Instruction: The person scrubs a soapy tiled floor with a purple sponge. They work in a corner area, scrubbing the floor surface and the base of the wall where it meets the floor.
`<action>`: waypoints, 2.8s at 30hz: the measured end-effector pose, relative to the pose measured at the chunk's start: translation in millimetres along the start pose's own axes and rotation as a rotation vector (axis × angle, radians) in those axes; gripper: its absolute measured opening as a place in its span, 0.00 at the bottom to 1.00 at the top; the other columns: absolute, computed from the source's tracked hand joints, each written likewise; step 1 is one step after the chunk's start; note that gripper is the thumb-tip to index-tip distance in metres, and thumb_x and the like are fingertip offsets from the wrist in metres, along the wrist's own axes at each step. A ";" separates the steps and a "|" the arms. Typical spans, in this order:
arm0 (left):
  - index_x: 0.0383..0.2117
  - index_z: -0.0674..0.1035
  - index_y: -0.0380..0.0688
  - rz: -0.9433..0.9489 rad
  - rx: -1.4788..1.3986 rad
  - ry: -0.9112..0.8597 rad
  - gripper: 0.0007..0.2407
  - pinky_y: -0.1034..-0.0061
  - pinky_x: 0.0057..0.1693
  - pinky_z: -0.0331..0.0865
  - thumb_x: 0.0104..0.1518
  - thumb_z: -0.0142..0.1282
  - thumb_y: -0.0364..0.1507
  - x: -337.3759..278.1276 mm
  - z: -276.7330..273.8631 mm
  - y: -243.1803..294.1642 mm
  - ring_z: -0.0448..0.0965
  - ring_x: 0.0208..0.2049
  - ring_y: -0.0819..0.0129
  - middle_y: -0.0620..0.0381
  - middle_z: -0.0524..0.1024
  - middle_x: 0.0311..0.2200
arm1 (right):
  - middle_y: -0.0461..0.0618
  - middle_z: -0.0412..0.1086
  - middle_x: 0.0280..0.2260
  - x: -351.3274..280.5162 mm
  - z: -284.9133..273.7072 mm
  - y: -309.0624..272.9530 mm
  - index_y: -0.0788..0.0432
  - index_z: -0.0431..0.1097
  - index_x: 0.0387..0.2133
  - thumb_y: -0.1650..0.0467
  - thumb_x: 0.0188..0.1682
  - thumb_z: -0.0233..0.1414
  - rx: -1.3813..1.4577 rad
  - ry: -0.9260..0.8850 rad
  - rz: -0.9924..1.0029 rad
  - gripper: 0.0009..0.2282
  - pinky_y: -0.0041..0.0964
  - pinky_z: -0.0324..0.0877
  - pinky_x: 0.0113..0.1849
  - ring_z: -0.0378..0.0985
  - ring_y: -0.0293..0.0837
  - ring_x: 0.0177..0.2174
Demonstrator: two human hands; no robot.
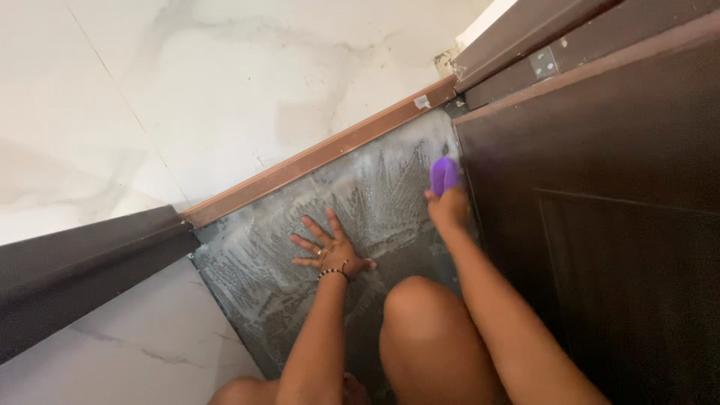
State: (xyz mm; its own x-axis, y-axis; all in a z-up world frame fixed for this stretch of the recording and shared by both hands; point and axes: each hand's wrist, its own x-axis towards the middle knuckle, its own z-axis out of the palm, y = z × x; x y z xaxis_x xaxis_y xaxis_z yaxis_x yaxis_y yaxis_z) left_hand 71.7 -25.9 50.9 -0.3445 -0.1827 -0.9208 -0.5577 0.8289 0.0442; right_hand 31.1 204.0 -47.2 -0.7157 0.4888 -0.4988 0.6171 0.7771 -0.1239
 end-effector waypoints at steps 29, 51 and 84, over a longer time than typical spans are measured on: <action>0.70 0.23 0.62 0.015 -0.028 -0.005 0.63 0.19 0.60 0.17 0.42 0.76 0.38 -5.8 -8.9 2.1 0.11 0.67 0.24 0.40 0.06 0.67 | 0.67 0.72 0.46 -40.3 -61.0 -28.9 0.69 0.61 0.50 0.60 0.48 0.58 -0.021 -0.169 -0.044 0.26 0.63 0.71 0.49 0.75 0.66 0.50; 0.70 0.25 0.63 -0.001 -0.020 -0.042 0.62 0.20 0.61 0.18 0.43 0.76 0.39 -8.0 -14.0 5.0 0.09 0.66 0.25 0.41 0.09 0.69 | 0.67 0.75 0.44 13.7 -30.4 -27.9 0.68 0.61 0.53 0.62 0.48 0.58 -0.452 -0.265 -0.427 0.26 0.65 0.71 0.49 0.74 0.68 0.52; 0.70 0.24 0.63 0.005 0.004 -0.066 0.59 0.19 0.59 0.18 0.46 0.72 0.35 -11.1 -17.7 5.3 0.08 0.65 0.25 0.43 0.07 0.68 | 0.59 0.76 0.39 15.4 -21.1 -104.0 0.62 0.61 0.47 0.63 0.48 0.60 -0.556 -0.303 -0.756 0.21 0.57 0.75 0.46 0.73 0.61 0.51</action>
State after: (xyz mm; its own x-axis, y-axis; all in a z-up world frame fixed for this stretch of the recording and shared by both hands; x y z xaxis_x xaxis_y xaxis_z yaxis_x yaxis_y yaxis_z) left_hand 59.1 -28.9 68.2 -0.2963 -0.1435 -0.9443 -0.5534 0.8316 0.0473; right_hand -51.0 139.1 -23.9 -0.6962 -0.2758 -0.6627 -0.2659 0.9567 -0.1189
